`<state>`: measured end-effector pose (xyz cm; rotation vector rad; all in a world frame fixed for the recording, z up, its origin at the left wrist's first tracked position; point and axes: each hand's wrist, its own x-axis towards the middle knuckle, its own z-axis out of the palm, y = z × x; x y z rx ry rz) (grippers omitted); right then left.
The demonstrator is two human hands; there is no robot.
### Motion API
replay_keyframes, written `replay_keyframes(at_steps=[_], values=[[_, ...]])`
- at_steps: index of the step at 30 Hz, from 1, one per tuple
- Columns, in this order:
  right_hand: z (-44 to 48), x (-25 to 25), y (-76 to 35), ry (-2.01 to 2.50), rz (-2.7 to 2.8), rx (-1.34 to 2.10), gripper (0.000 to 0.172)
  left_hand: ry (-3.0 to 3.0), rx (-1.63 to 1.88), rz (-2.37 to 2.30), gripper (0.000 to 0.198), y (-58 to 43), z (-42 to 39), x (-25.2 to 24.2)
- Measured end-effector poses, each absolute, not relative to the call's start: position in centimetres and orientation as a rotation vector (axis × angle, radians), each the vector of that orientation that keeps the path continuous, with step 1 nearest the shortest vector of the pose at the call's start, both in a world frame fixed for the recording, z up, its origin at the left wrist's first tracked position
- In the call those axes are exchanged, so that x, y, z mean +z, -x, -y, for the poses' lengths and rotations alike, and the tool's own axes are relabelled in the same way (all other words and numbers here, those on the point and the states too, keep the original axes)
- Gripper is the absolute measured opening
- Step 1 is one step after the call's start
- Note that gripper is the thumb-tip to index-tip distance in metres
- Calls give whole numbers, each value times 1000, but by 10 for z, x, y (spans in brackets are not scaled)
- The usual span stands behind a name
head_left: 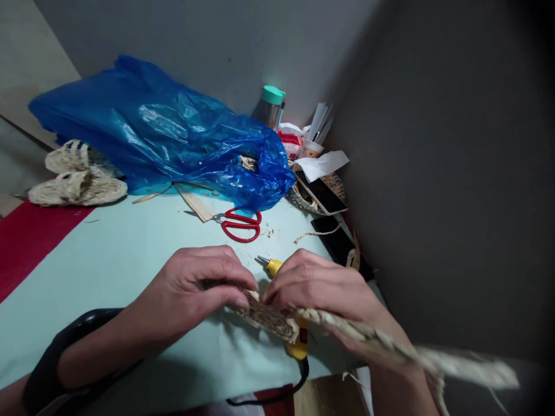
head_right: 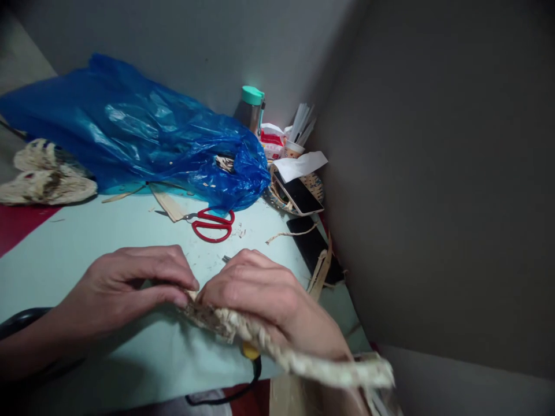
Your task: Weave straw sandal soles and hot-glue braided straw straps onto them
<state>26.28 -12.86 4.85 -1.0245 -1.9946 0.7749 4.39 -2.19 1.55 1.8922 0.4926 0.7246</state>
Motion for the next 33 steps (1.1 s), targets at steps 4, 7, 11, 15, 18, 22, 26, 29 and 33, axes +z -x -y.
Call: replay_keyframes(at_steps=[4,7,11,15,18,22,26,29,33], values=[[120,50,-266,1060,1814,1029,31,-1873,697,-420,24,-43,23,13],[112,49,-265,1106,1533,1145,24,-1892,688,-412,25,-42,23,15],[93,47,-258,1087,1308,1248,22,-1909,695,-382,24,-43,26,16],[68,44,-245,1141,1352,1386,30,-1918,697,-378,21,-45,31,15],[55,39,-239,1214,1393,1353,38,-1938,752,-493,14,-44,32,14],[59,35,-246,1319,1343,1249,35,-1858,843,-680,7,-43,28,11],[84,37,-255,1323,1303,1210,41,-1614,887,-720,18,-45,23,10],[101,35,-251,1332,1354,1179,36,-1533,909,-726,22,-47,21,9],[107,30,-242,1407,1427,1149,25,-1489,860,-647,33,-47,18,8]])
